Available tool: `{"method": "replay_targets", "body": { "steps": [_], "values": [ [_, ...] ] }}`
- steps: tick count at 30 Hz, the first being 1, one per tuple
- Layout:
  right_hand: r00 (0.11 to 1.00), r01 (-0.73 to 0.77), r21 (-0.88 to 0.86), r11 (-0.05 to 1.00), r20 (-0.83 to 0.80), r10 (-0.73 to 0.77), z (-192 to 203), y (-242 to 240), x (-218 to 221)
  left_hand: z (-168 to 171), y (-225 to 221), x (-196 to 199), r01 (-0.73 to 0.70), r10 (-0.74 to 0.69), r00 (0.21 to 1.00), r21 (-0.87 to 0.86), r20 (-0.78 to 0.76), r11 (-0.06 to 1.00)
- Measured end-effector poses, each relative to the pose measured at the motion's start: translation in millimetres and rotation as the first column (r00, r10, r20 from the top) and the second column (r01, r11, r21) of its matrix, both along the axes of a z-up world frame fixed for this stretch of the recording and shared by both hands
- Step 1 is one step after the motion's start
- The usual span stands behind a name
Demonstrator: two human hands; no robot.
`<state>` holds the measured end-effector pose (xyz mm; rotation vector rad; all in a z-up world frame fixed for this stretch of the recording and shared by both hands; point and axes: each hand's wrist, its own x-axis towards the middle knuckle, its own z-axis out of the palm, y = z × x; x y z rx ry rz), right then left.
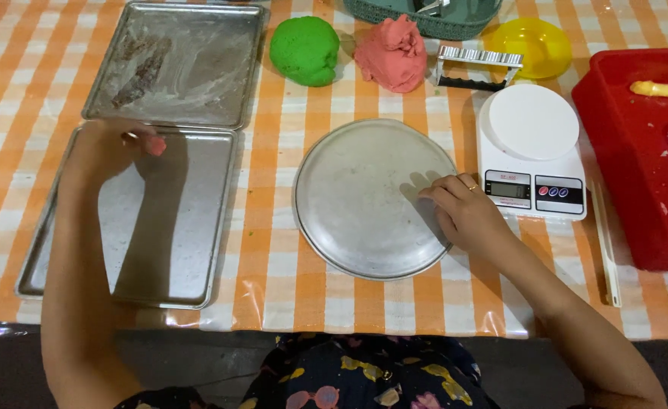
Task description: Weighing, rolling, flattening, and cutting colored dough into star shapes using a rolling pin and a cutter.
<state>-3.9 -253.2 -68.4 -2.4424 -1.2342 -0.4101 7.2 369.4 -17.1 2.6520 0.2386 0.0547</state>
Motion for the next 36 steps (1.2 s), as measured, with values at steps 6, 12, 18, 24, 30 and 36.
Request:
{"method": "replay_targets", "body": {
  "steps": [6,12,18,24,30,36],
  "values": [
    [1.0,0.02,0.006,1.0,-0.013,-0.02,8.0,3.3,-4.4,-2.4,-10.2,-6.2,0.029,-0.021,0.996,0.086,-0.086,0.996],
    [1.0,0.0,0.003,1.0,0.008,0.0,-4.3,-1.9,1.5,-24.5,-1.3,1.8,0.08,-0.092,0.994,0.165,0.066,0.983],
    [0.999,0.017,0.025,1.0,-0.035,-0.016,1.9,0.6,-1.5,-45.4,-0.4,-5.4,0.005,-0.108,0.976,0.479,0.188,0.878],
    [1.0,0.009,0.03,1.0,0.006,-0.009,6.9,3.0,-3.0,-44.4,-62.3,-4.6,-0.044,-0.297,0.894,0.726,0.335,0.686],
    [0.995,0.096,-0.007,0.995,-0.032,-0.096,19.0,8.1,-6.0,17.9,-255.6,43.1,0.499,-0.564,0.742,0.263,0.362,0.825],
    [1.0,-0.004,0.014,1.0,0.013,0.004,4.4,1.1,-0.8,18.3,-395.2,174.1,0.406,-0.39,0.856,0.025,0.34,0.913]
  ]
}}
